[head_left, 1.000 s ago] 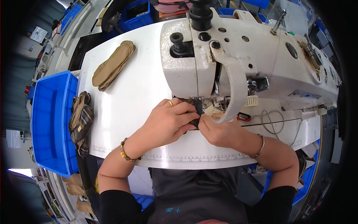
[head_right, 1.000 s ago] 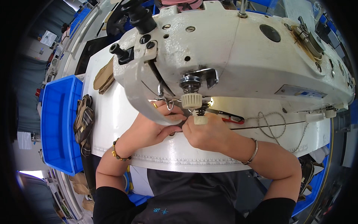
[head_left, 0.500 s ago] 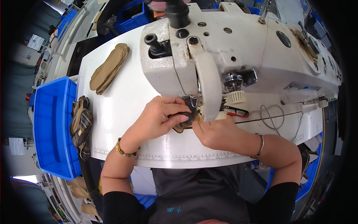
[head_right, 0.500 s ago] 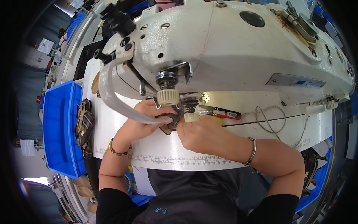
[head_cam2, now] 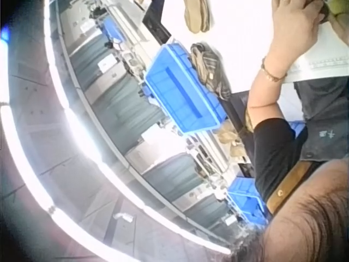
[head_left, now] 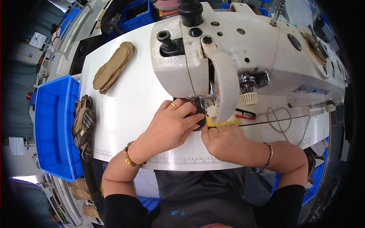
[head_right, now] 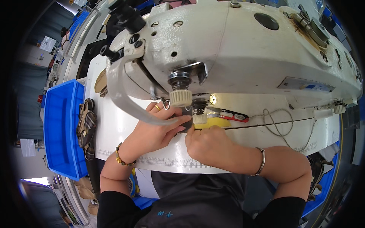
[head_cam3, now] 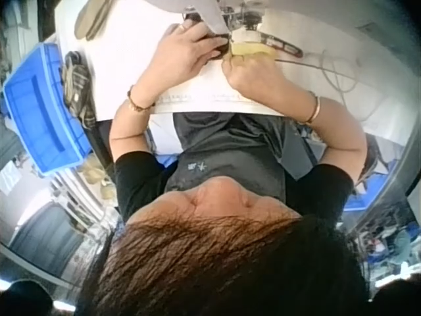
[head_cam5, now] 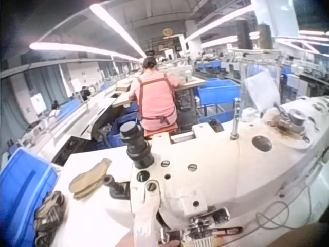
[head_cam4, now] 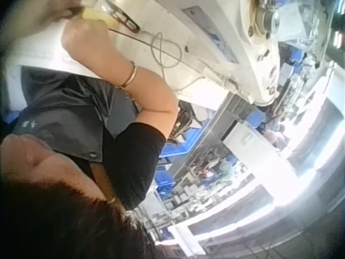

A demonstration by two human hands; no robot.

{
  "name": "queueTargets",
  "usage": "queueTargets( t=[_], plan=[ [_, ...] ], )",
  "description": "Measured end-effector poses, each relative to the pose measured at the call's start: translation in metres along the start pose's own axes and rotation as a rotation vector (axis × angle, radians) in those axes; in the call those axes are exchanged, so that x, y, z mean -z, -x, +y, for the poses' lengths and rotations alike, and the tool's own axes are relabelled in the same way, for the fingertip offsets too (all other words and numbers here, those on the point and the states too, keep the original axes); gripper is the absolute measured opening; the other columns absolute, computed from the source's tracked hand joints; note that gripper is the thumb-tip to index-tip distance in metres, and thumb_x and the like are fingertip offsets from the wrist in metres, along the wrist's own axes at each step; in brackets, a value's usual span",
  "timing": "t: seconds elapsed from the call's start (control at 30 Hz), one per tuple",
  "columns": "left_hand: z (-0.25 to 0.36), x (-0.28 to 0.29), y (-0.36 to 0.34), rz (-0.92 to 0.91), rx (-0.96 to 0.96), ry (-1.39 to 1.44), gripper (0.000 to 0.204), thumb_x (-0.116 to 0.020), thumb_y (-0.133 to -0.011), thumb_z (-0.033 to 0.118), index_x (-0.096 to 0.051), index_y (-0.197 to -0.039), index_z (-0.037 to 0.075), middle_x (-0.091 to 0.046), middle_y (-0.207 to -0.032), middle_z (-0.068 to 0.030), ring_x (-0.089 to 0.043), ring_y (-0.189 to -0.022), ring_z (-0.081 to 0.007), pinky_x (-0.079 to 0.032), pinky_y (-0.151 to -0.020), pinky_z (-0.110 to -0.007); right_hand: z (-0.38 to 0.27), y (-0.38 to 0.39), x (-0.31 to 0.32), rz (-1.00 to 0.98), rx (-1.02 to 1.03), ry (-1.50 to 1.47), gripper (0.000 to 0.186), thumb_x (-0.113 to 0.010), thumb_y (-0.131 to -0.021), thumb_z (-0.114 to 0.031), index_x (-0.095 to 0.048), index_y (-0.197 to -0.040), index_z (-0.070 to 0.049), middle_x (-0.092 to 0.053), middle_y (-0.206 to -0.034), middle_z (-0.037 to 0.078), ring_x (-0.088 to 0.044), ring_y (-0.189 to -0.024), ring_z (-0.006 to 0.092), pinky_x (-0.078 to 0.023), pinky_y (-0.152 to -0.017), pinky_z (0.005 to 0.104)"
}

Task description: Sewing components of a leather shoe or bag using an industrial sewing machine.

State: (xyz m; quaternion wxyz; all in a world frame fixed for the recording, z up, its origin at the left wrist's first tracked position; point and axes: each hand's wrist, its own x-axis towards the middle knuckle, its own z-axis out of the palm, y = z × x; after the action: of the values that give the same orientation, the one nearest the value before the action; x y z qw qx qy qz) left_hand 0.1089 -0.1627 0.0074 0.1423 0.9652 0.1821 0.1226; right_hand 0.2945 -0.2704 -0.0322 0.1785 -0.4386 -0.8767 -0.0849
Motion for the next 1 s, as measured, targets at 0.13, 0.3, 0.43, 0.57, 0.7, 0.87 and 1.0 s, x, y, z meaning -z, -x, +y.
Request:
queueTargets(
  t=[0.13,0.3,0.43,0.57,0.7,0.87,1.0],
  plan=[
    [-0.012,-0.004,-0.007,0.058,-0.016,-0.003,0.027,-0.073,-0.082,0.016,-0.073,-0.109,0.013,-0.065,-0.097,-0.0016,-0.062,-0.083,-0.0229,-0.046,-0.079,-0.038,0.006,-0.005,-0.001,-0.016,-0.035,0.072,0.031,-0.066,-0.073,-0.009,-0.071,-0.099,0.008,-0.057,-0.056,0.002,-0.06,-0.048,0.0149,-0.046,-0.042,0.0311],
    [-0.029,-0.013,-0.015,0.071,0.069,0.077,0.022,-0.075,-0.081,0.019,-0.077,-0.102,0.014,-0.071,-0.099,-0.0023,-0.063,-0.095,-0.0236,-0.042,-0.089,-0.038,0.02,-0.008,-0.014,-0.043,-0.081,0.161,0.036,-0.067,-0.072,-0.01,-0.068,-0.104,0.008,-0.061,-0.06,0.005,-0.061,-0.049,0.0178,-0.047,-0.044,0.0331],
    [-0.039,-0.015,-0.022,0.151,0.051,0.117,0.019,-0.075,-0.08,0.019,-0.079,-0.098,0.013,-0.073,-0.094,-0.004,-0.064,-0.093,-0.0251,-0.042,-0.09,-0.039,0.028,-0.008,-0.022,0.031,-0.095,0.11,0.039,-0.066,-0.074,-0.008,-0.066,-0.11,0.007,-0.063,-0.063,0.009,-0.061,-0.051,0.0205,-0.048,-0.046,0.0352],
    [-0.047,-0.017,-0.02,0.14,0.083,0.125,0.023,-0.079,-0.077,0.023,-0.079,-0.097,0.013,-0.073,-0.091,-0.0047,-0.064,-0.093,-0.0263,-0.042,-0.091,-0.04,0.031,0.001,-0.037,-0.034,-0.072,0.122,0.039,-0.065,-0.076,-0.009,-0.065,-0.112,0.006,-0.063,-0.064,0.01,-0.064,-0.054,0.0226,-0.049,-0.048,0.0357],
    [-0.046,-0.015,-0.018,0.328,0.1,0.114,0.029,-0.083,-0.071,0.032,-0.079,-0.091,0.012,-0.069,-0.079,-0.0051,-0.062,-0.085,-0.0276,-0.042,-0.088,-0.038,0.029,-0.001,-0.049,0.061,-0.325,-0.192,0.03,-0.067,-0.077,-0.009,-0.07,-0.106,-0.004,-0.063,-0.065,0.005,-0.064,-0.056,0.0221,-0.049,-0.049,0.0361],
    [-0.03,0.023,-0.007,0.241,0.328,-0.267,0.032,-0.084,-0.072,0.039,-0.076,-0.083,0.01,-0.067,-0.078,-0.0043,-0.06,-0.078,-0.0246,-0.042,-0.076,-0.037,0.044,-0.008,-0.033,0.202,-0.314,-0.334,0.022,-0.07,-0.076,-0.009,-0.072,-0.098,-0.012,-0.064,-0.068,0.003,-0.065,-0.058,0.0211,-0.049,-0.048,0.0363],
    [-0.033,0.02,0.005,0.035,0.387,-0.204,0.032,-0.083,-0.074,0.04,-0.075,-0.082,0.01,-0.067,-0.088,-0.0035,-0.06,-0.079,-0.0211,-0.044,-0.072,-0.037,0.044,-0.016,-0.021,0.279,-0.164,-0.01,0.02,-0.072,-0.075,-0.01,-0.071,-0.095,-0.009,-0.068,-0.072,0.005,-0.067,-0.06,0.0209,-0.05,-0.048,0.035]
  ],
)
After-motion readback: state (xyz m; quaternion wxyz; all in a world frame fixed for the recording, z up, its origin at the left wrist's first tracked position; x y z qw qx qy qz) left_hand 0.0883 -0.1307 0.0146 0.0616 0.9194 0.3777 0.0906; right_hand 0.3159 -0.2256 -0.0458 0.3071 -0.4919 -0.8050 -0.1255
